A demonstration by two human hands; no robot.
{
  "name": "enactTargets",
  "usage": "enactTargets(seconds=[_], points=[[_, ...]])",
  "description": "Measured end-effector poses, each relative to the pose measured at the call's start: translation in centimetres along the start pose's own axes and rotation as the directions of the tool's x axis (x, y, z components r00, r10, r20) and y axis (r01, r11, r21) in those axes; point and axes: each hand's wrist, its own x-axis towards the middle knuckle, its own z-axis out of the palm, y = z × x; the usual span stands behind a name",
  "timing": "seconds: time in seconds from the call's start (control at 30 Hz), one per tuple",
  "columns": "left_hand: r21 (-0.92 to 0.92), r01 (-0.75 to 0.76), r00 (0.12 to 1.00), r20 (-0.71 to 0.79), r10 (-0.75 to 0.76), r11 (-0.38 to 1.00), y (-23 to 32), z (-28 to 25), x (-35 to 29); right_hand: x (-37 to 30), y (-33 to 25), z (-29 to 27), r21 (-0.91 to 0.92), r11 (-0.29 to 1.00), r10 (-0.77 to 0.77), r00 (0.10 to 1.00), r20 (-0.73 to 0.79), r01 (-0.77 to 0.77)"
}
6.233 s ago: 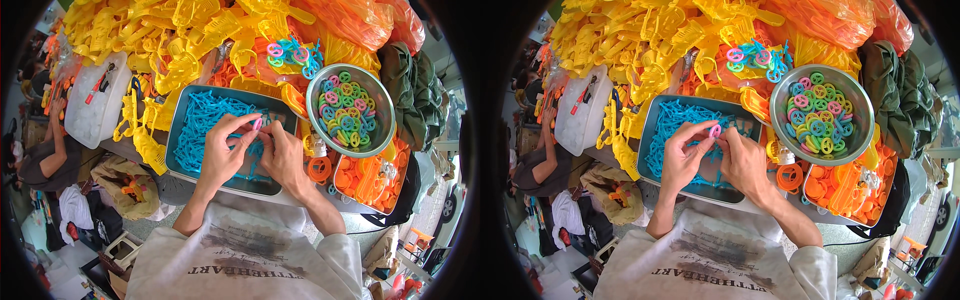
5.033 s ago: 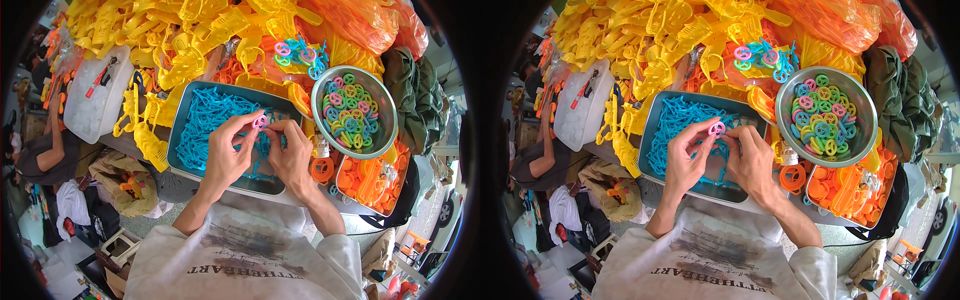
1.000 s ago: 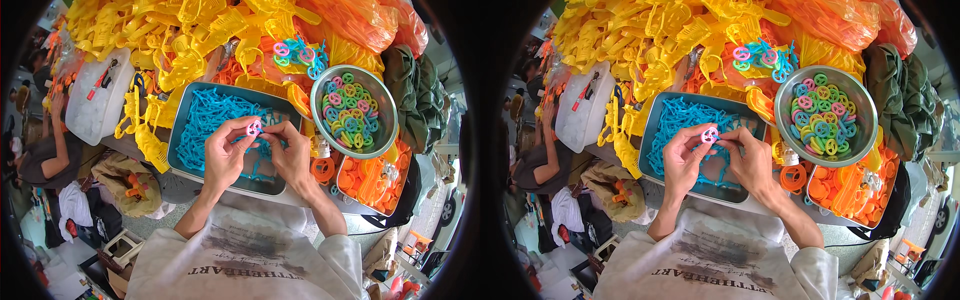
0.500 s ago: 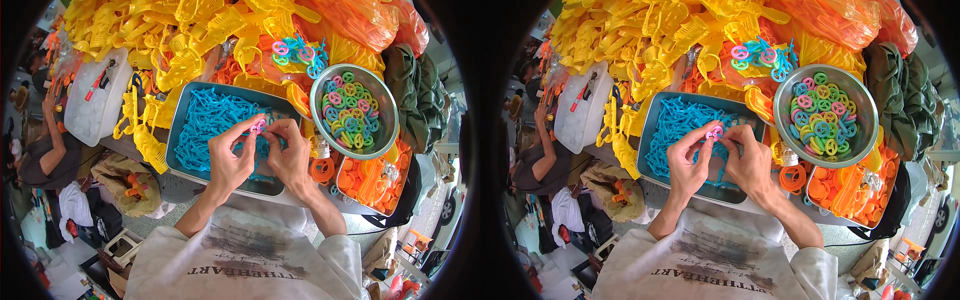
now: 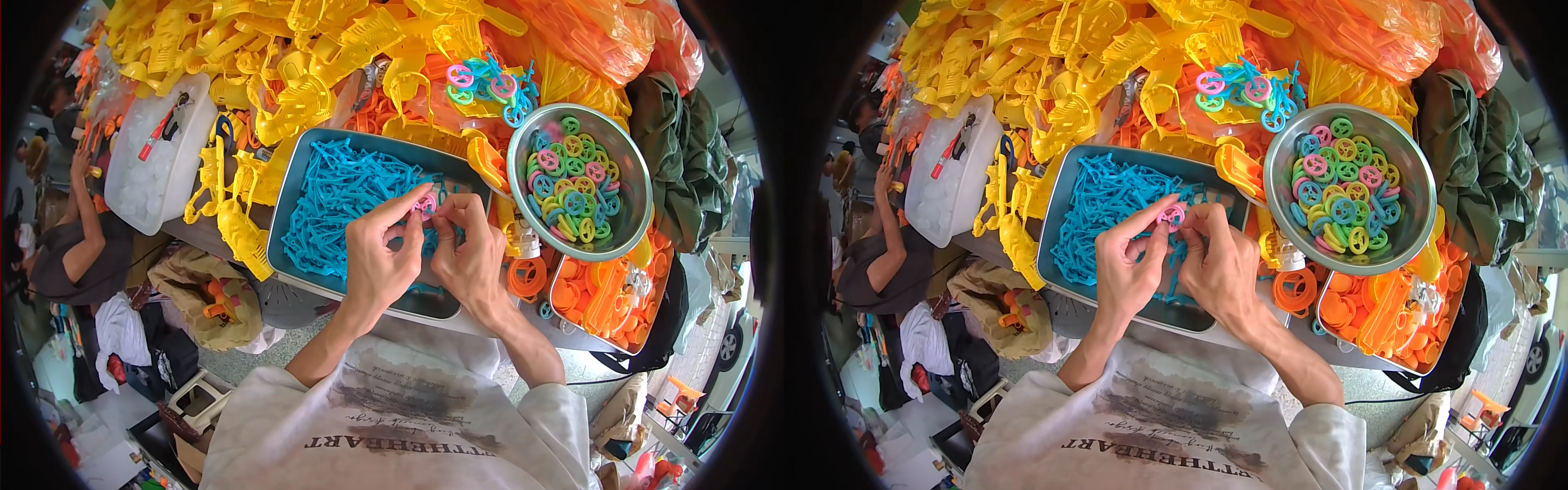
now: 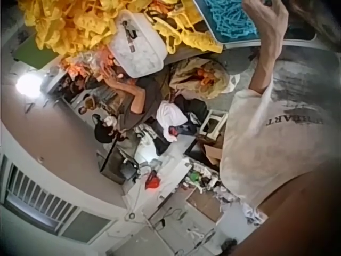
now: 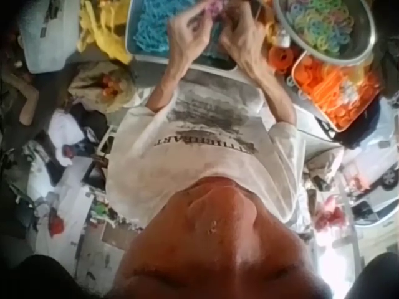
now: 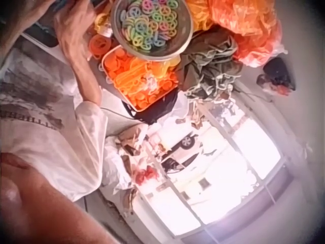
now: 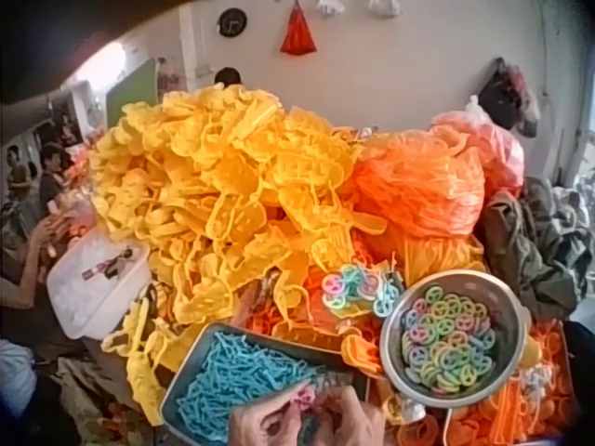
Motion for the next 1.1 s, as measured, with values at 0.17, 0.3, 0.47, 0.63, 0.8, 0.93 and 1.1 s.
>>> enactTargets(seconds=[0.17,0.3,0.47,0.63,0.8,0.93,1.1], points=[[0.123,-0.113,0.992,-0.048,0.120,0.986,-0.3,0.3,-0.3,0.0,-0.3,0.0,0.018,0.999,0.029,1.000,0.003,-0.029],[0.142,-0.141,0.986,-0.074,0.152,0.980,-0.9,0.7,-0.5,0.0,-0.3,-0.1,-0.014,0.998,0.061,0.998,0.013,-0.061],[0.183,-0.151,0.978,-0.114,0.174,0.971,-1.4,0.9,-0.7,-0.1,-0.2,0.0,-0.017,0.999,0.037,0.999,-0.006,-0.038],[0.117,-0.112,0.988,-0.094,0.124,0.987,-0.9,0.8,-0.8,-0.1,-0.1,-0.1,0.004,1.000,0.005,1.000,-0.008,-0.005],[0.129,-0.101,0.994,-0.030,0.106,0.986,0.3,-0.1,-0.4,0.5,-1.3,-0.4,0.016,0.995,0.095,0.995,-0.003,-0.095],[0.204,-0.135,0.991,0.034,0.130,0.970,-0.4,-0.7,-0.2,0.5,-1.3,-0.4,-0.018,0.983,0.182,0.979,0.095,-0.181],[0.278,-0.217,0.975,0.016,0.221,0.936,-0.3,-0.4,-0.2,0.2,-0.5,-0.1,0.058,0.995,0.085,0.996,0.022,-0.086]])
